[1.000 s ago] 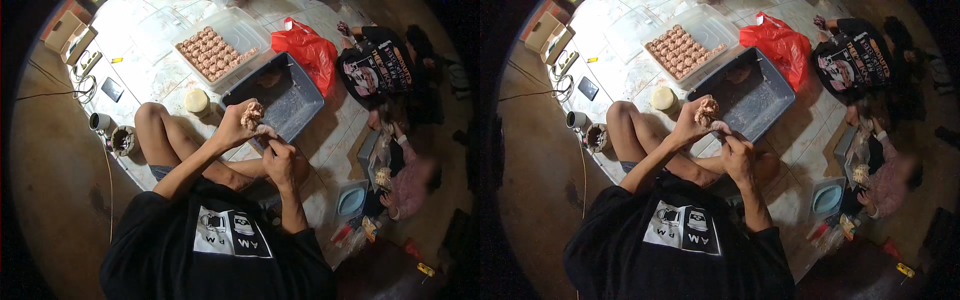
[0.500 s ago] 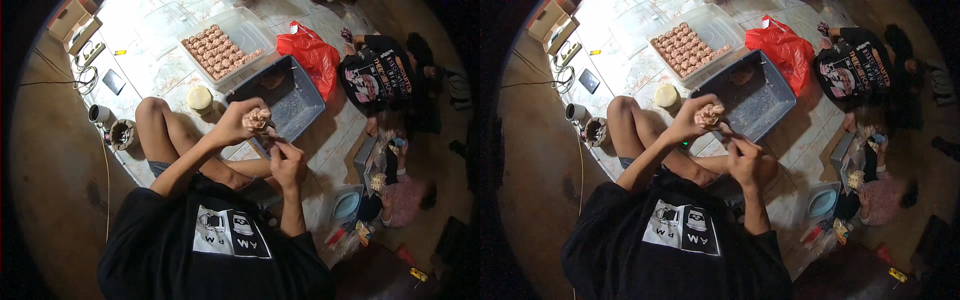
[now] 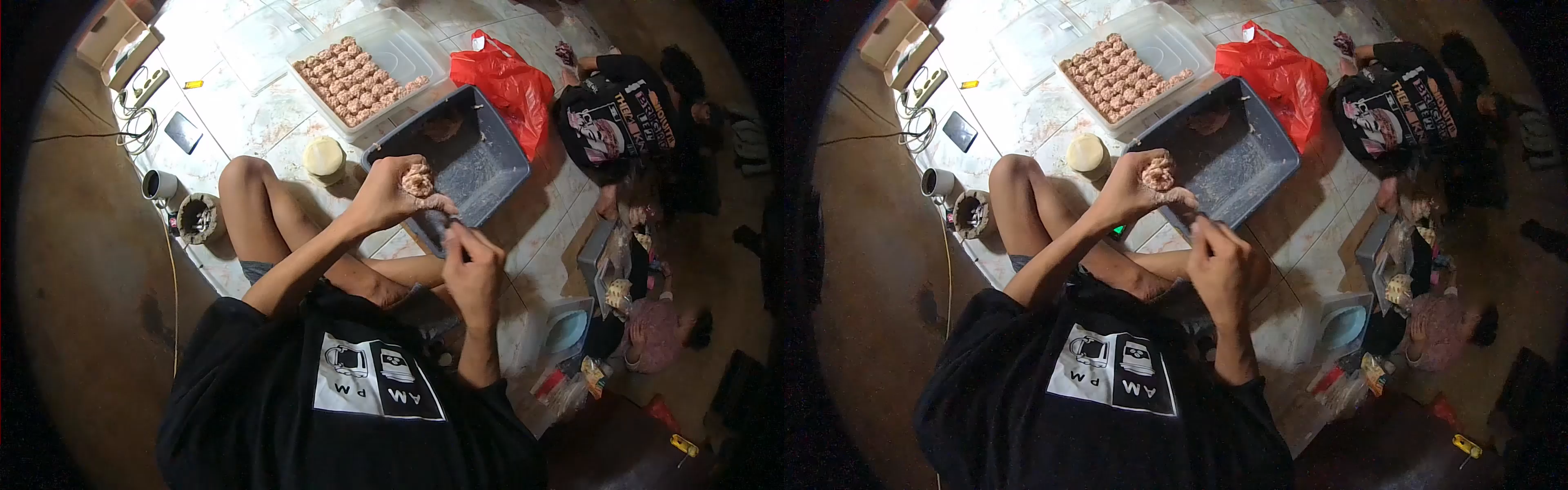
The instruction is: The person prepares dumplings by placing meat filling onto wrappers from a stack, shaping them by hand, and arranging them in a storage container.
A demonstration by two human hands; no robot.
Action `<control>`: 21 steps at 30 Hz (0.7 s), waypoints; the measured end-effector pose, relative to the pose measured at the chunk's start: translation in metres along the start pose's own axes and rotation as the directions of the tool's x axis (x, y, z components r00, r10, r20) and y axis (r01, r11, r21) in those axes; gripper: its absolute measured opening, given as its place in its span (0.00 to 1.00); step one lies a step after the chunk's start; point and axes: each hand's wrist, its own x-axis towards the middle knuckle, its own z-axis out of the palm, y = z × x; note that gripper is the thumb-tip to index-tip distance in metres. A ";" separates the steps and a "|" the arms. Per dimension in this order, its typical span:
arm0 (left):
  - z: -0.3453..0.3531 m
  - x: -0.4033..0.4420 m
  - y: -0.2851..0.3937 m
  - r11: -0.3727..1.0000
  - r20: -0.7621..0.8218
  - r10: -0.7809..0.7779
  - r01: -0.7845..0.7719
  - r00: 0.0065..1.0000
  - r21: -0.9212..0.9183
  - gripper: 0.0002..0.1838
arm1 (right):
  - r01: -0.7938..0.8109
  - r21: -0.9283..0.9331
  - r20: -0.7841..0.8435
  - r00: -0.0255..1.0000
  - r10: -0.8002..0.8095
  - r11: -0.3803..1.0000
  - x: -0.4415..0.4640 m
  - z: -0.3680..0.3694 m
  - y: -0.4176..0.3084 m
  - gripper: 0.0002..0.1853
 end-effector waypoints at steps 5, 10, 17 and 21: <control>-0.009 0.000 -0.002 0.967 -0.071 0.098 -0.111 0.993 -0.228 0.22 | 0.002 0.257 0.019 1.000 -0.007 0.967 0.003 -0.015 0.005 0.06; 0.006 0.002 -0.016 0.977 -0.099 0.039 -0.059 0.994 -0.204 0.22 | 0.028 0.080 0.007 1.000 -0.028 0.996 0.006 -0.011 -0.012 0.09; -0.003 0.000 -0.011 0.911 -0.090 0.328 -0.290 0.940 0.295 0.18 | -0.137 0.170 0.185 0.977 0.105 0.976 0.009 -0.034 -0.005 0.15; 0.005 0.001 -0.027 0.798 0.033 0.361 -0.326 0.932 0.507 0.14 | -0.117 0.174 0.163 0.983 0.089 0.978 0.013 -0.024 -0.007 0.16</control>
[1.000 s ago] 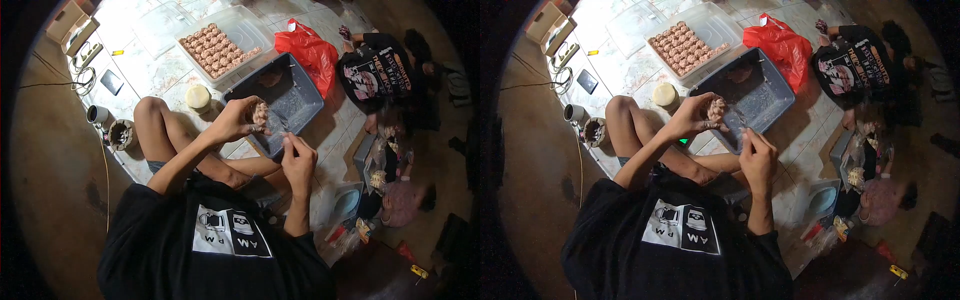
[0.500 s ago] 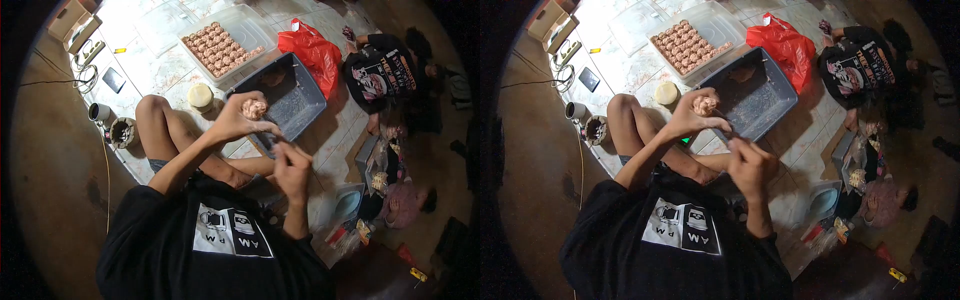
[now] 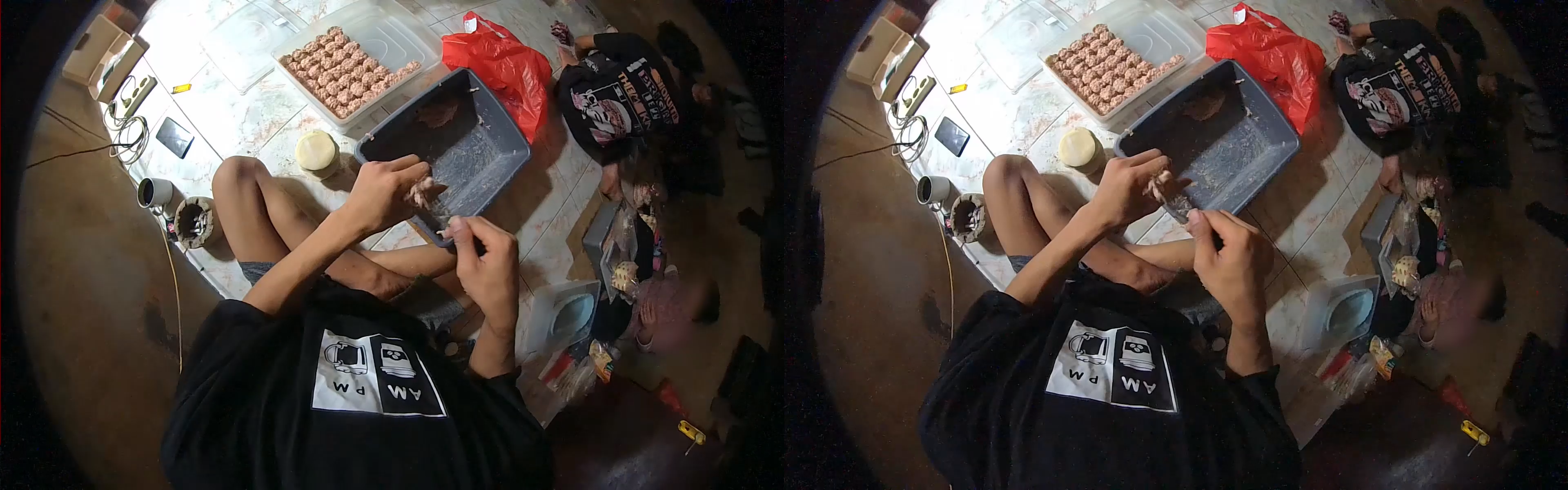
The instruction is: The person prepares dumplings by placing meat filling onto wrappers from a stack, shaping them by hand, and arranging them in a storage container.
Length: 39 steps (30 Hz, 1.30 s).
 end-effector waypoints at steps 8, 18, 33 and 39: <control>-0.006 0.003 0.002 1.000 -0.148 -0.004 0.004 0.989 -0.001 0.15 | -0.005 -0.096 0.073 0.997 0.012 0.995 0.011 -0.001 0.004 0.16; -0.014 -0.003 -0.030 0.970 -0.042 -0.201 0.193 0.979 -0.148 0.18 | 0.123 -0.070 -0.379 0.915 -0.140 0.990 0.076 -0.036 0.022 0.12; -0.021 -0.023 -0.040 0.594 0.186 -0.489 0.481 0.852 -0.645 0.14 | -0.241 -0.375 -0.159 0.968 0.195 0.895 0.178 0.077 0.185 0.06; -0.015 -0.003 -0.027 0.620 0.171 -0.405 0.407 0.898 -0.670 0.15 | 0.050 -0.045 0.012 0.999 -0.050 0.998 0.064 -0.010 0.004 0.06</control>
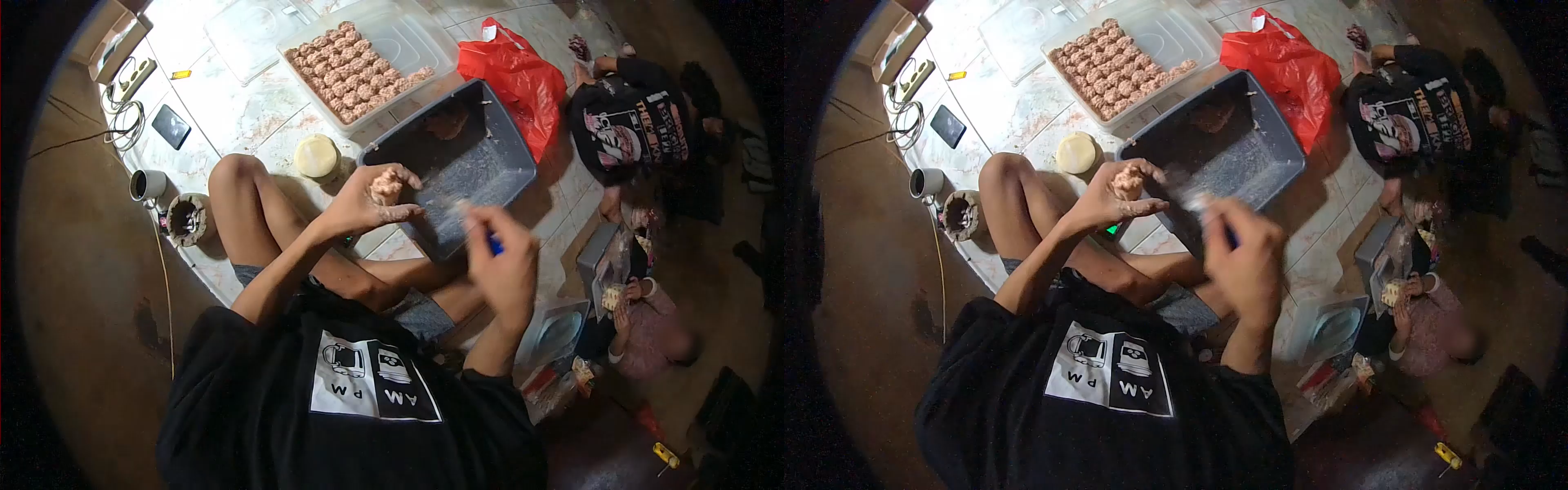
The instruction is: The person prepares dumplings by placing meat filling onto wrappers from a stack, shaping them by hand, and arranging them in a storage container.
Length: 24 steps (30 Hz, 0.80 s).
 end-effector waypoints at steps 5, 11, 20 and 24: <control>0.012 -0.010 0.016 0.935 0.128 0.055 -0.096 0.990 0.342 0.15 | 0.154 -0.055 0.046 0.987 -0.152 0.986 -0.028 0.002 -0.013 0.05; 0.014 -0.017 0.017 0.854 -0.003 0.176 -0.152 0.984 0.497 0.18 | 0.056 -0.107 0.112 0.993 -0.044 0.993 -0.046 0.000 -0.033 0.06; 0.016 -0.018 0.040 0.929 0.122 0.186 -0.215 0.975 0.302 0.13 | 0.169 -0.132 0.106 0.982 -0.156 0.977 -0.046 0.009 -0.041 0.05; 0.006 -0.021 0.032 0.858 0.137 0.203 -0.243 0.970 0.452 0.12 | 0.207 -0.109 -0.056 0.975 -0.214 0.972 -0.053 -0.015 -0.058 0.06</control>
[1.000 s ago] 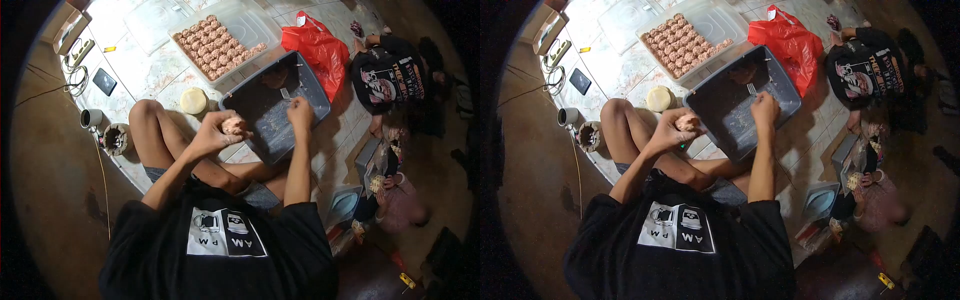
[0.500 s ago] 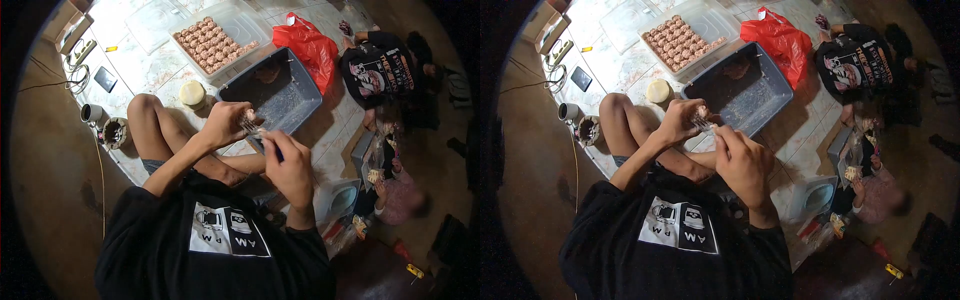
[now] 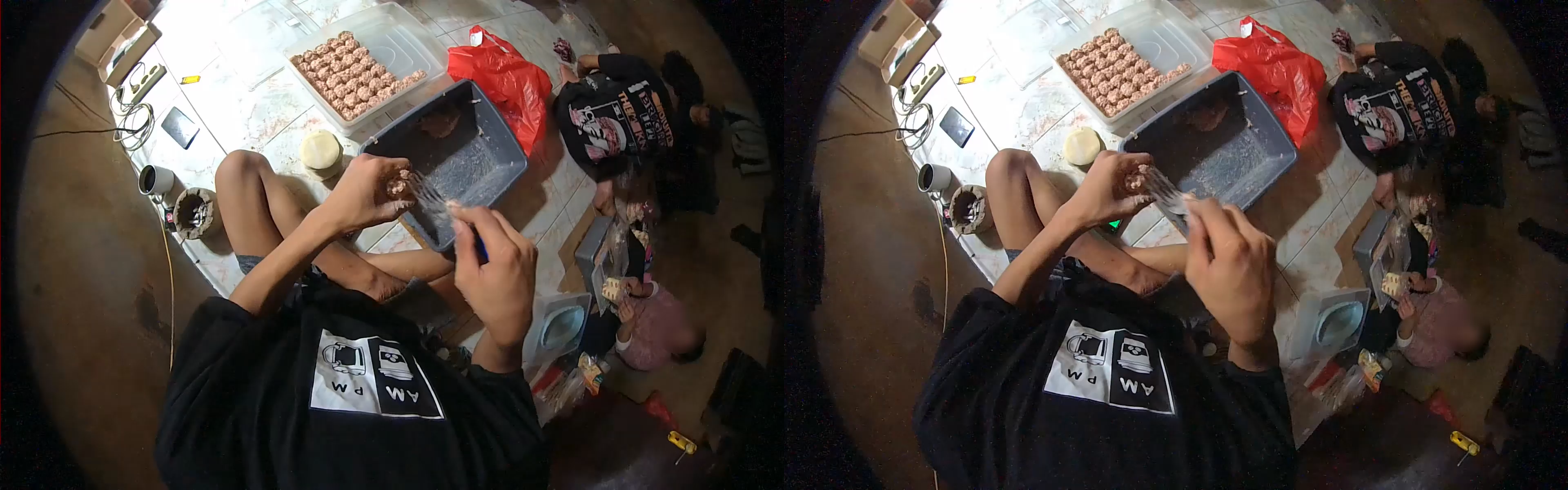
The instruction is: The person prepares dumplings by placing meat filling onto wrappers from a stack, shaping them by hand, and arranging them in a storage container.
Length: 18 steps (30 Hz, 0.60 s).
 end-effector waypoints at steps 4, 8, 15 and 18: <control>0.002 0.002 0.012 0.995 0.024 -0.017 0.019 1.000 -0.094 0.14 | -0.031 -0.083 0.108 0.993 0.040 0.996 0.004 -0.002 0.012 0.06; 0.008 -0.002 0.024 0.992 -0.105 0.123 -0.124 0.987 -0.002 0.16 | -0.169 0.023 -0.180 0.969 0.170 0.985 0.001 -0.025 0.004 0.07; 0.014 0.004 0.027 0.900 -0.216 0.290 -0.189 0.932 0.394 0.13 | -0.111 0.069 0.015 0.994 0.110 0.991 -0.013 -0.004 -0.004 0.06; 0.018 0.004 0.015 0.924 -0.279 0.215 -0.102 0.936 0.370 0.14 | -0.055 0.010 0.102 0.993 0.054 0.998 -0.014 0.007 -0.002 0.06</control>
